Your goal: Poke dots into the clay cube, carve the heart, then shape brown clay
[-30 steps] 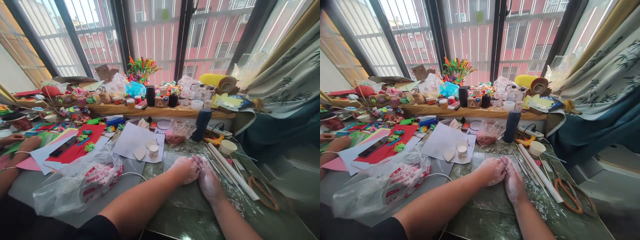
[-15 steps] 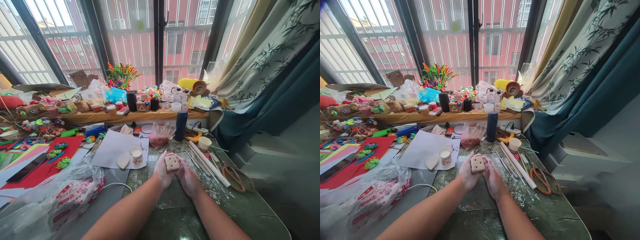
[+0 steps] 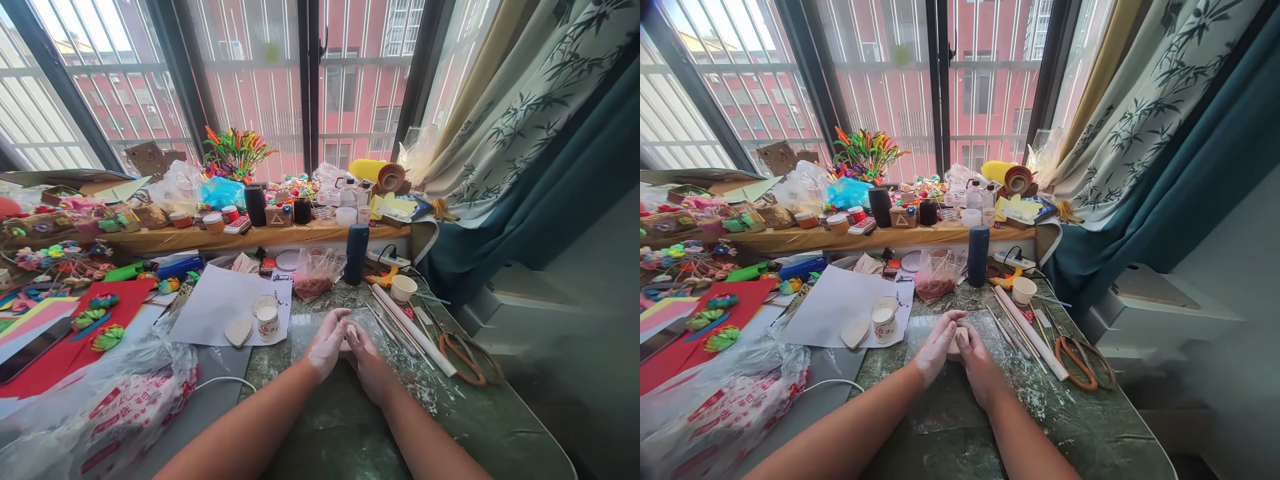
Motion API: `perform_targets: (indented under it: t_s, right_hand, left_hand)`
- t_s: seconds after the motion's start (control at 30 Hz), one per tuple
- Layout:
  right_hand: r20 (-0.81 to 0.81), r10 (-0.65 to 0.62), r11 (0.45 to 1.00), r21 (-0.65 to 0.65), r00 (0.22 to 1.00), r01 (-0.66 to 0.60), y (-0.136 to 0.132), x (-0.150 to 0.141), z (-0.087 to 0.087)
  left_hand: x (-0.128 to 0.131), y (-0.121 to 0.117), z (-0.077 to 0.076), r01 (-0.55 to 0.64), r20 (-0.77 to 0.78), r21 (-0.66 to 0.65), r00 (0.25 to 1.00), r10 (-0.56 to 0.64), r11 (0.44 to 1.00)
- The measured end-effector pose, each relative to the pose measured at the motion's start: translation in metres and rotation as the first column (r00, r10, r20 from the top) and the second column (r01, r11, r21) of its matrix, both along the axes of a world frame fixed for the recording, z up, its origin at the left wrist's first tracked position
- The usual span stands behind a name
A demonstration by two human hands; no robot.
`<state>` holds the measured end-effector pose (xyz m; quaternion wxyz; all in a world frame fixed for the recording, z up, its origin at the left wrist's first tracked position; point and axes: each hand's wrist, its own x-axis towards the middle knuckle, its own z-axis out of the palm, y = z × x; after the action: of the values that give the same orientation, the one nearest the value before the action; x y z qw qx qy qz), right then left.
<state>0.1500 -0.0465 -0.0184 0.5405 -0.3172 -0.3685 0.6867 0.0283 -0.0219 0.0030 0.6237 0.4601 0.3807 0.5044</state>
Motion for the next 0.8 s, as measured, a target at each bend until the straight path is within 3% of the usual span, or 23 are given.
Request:
perform_targets:
  t_s: [0.3, 0.43, 0.5, 0.57, 0.63, 0.73, 0.8]
  right_hand:
    - [-0.160, -0.087, 0.984, -0.167, 0.983, 0.060, 0.011, 0.010, -0.007]
    - [-0.177, -0.070, 0.986, -0.163, 0.982, 0.041, 0.011, 0.008, -0.011]
    - [-0.139, -0.046, 0.991, -0.132, 0.989, 0.028, 0.009, 0.007, -0.013]
    - [-0.076, -0.010, 0.996, -0.094, 0.997, 0.003, 0.007, 0.006, -0.015]
    - [-0.029, 0.025, 0.997, -0.075, 0.999, -0.027, 0.005, 0.007, -0.014]
    - [0.020, 0.035, 0.998, -0.060, 0.999, -0.034, 0.004, 0.008, -0.013]
    - [0.088, 0.018, 1.000, -0.016, 0.996, -0.016, 0.002, 0.006, -0.013]
  left_hand:
    - [-0.029, 0.010, -0.002, 0.067, -0.172, 0.085, 0.984, -0.052, 0.994]
    - [-0.039, 0.005, -0.007, 0.266, -0.373, 0.240, 0.913, -0.164, 0.934]
    - [-0.039, 0.003, -0.011, 0.312, -0.491, 0.363, 0.865, -0.104, 0.878]
    - [-0.037, 0.003, -0.014, 0.275, -0.533, 0.420, 0.846, -0.010, 0.865]
    - [-0.037, 0.003, -0.016, 0.250, -0.526, 0.380, 0.851, -0.014, 0.890]
    - [-0.042, 0.004, -0.015, 0.254, -0.470, 0.236, 0.875, -0.118, 0.938]
    - [-0.047, 0.006, -0.014, 0.209, -0.440, 0.196, 0.892, -0.104, 0.958]
